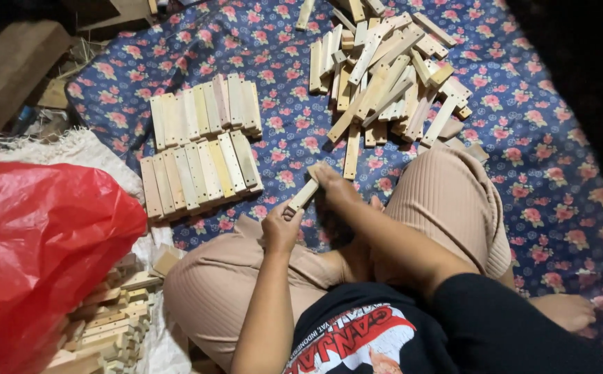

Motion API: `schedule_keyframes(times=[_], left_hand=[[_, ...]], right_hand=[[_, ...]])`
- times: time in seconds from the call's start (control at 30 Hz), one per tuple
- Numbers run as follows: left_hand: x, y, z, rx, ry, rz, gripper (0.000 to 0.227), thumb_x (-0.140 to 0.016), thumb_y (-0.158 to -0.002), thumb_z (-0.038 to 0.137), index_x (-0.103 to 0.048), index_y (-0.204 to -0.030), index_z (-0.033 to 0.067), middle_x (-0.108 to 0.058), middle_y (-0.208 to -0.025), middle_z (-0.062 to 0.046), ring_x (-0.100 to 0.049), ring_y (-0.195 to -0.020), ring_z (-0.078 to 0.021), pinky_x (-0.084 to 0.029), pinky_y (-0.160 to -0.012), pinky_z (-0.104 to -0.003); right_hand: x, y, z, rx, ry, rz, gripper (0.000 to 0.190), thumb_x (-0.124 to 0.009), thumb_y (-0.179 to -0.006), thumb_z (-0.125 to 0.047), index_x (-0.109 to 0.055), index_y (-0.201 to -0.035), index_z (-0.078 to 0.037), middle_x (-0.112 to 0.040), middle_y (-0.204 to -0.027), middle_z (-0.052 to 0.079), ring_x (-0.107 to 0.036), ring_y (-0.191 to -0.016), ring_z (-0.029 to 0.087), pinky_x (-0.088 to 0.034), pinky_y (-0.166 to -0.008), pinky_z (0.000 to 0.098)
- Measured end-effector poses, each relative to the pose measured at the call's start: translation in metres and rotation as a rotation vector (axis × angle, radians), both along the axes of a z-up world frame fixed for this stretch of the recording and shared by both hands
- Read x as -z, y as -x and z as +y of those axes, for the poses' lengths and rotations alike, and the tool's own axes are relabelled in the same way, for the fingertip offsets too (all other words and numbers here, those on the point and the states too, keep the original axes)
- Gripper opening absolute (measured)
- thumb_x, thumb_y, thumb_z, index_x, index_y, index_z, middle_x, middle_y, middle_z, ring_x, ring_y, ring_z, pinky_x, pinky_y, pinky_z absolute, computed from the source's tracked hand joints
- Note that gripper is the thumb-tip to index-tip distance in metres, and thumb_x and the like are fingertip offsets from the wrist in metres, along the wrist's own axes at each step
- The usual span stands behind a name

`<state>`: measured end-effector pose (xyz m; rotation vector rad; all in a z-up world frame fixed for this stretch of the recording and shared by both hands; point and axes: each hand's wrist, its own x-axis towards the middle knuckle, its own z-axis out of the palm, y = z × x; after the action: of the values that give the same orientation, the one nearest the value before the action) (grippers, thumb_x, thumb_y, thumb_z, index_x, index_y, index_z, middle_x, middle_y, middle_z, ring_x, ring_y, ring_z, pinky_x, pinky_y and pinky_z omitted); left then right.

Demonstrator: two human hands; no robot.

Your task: The person is sorting and stacking small wooden slats into organized piles while sitting on the floor.

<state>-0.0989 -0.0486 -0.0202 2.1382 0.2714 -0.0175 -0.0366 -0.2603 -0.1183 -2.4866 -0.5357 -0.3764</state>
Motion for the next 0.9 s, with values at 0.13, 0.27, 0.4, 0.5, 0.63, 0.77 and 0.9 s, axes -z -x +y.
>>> schedule_keyframes(times=[0.13,0.27,0.4,0.5,0.63,0.77,0.9], left_hand=[[0.011,-0.004,0.004,-0.012,0.007,0.000,0.037,-0.086,-0.069,0.017,-0.080,-0.105,0.0122,-0.076,-0.076,-0.005,-0.076,-0.078,-0.0211,-0.062,-0.069,-0.034],[0.011,-0.006,0.006,-0.056,-0.107,0.030,0.015,-0.075,-0.072,0.015,-0.078,-0.086,0.0132,-0.071,-0.069,-0.009,-0.074,-0.075,-0.0289,-0.060,-0.066,-0.042],[0.013,-0.003,0.006,-0.034,0.038,0.098,0.039,-0.084,-0.070,0.019,-0.079,-0.108,0.0127,-0.077,-0.077,-0.005,-0.076,-0.076,-0.0172,-0.060,-0.070,-0.032],[0.004,-0.003,0.004,-0.018,0.030,0.092,0.039,-0.084,-0.071,0.018,-0.079,-0.109,0.0111,-0.077,-0.078,-0.006,-0.076,-0.078,-0.0186,-0.060,-0.070,-0.034],[0.019,-0.009,0.008,-0.039,-0.052,0.080,0.020,-0.078,-0.075,0.021,-0.080,-0.094,0.0161,-0.074,-0.070,-0.001,-0.075,-0.075,-0.0183,-0.062,-0.071,-0.033],[0.012,-0.006,0.008,-0.024,-0.062,0.158,0.025,-0.078,-0.077,0.021,-0.077,-0.101,0.0134,-0.075,-0.075,-0.005,-0.075,-0.079,-0.0238,-0.061,-0.070,-0.039],[-0.047,-0.004,0.003,-0.094,0.506,0.384,0.048,-0.081,-0.083,0.023,-0.068,-0.124,0.0014,-0.077,-0.082,-0.013,-0.075,-0.068,-0.0163,-0.062,-0.054,-0.025]], right_hand=[[-0.157,0.041,0.077,0.420,-0.782,0.944,0.037,-0.030,-0.111,-0.028,-0.062,-0.105,-0.011,-0.057,-0.083,0.005,-0.046,-0.063,0.014,-0.045,-0.061,0.0271],[-0.013,0.065,0.060,-0.158,-0.154,0.008,0.046,-0.055,-0.097,-0.015,-0.057,-0.143,-0.008,-0.058,-0.143,0.019,-0.053,-0.136,0.033,-0.041,-0.116,0.0344],[-0.016,0.024,0.019,-0.029,-0.144,0.145,0.043,-0.044,-0.101,-0.007,-0.054,-0.143,0.000,-0.055,-0.142,0.029,-0.049,-0.138,0.040,-0.037,-0.121,0.0390],[0.006,0.010,0.013,0.082,0.075,0.015,0.042,-0.051,-0.100,-0.006,-0.055,-0.141,0.002,-0.056,-0.141,0.024,-0.053,-0.134,0.035,-0.040,-0.118,0.0330],[-0.059,0.060,0.060,-0.144,-0.163,0.152,0.042,-0.044,-0.101,-0.006,-0.054,-0.141,0.005,-0.056,-0.139,0.032,-0.052,-0.131,0.045,-0.044,-0.115,0.0443],[-0.075,0.052,0.044,-0.067,-0.450,0.306,0.055,-0.049,-0.101,-0.033,-0.050,-0.148,-0.006,-0.046,-0.154,0.015,-0.043,-0.143,0.032,-0.029,-0.123,0.0356],[-0.035,0.003,0.006,0.094,0.044,0.176,0.058,-0.062,-0.089,-0.010,-0.055,-0.146,-0.011,-0.056,-0.149,0.013,-0.050,-0.139,0.030,-0.040,-0.117,0.0378]])
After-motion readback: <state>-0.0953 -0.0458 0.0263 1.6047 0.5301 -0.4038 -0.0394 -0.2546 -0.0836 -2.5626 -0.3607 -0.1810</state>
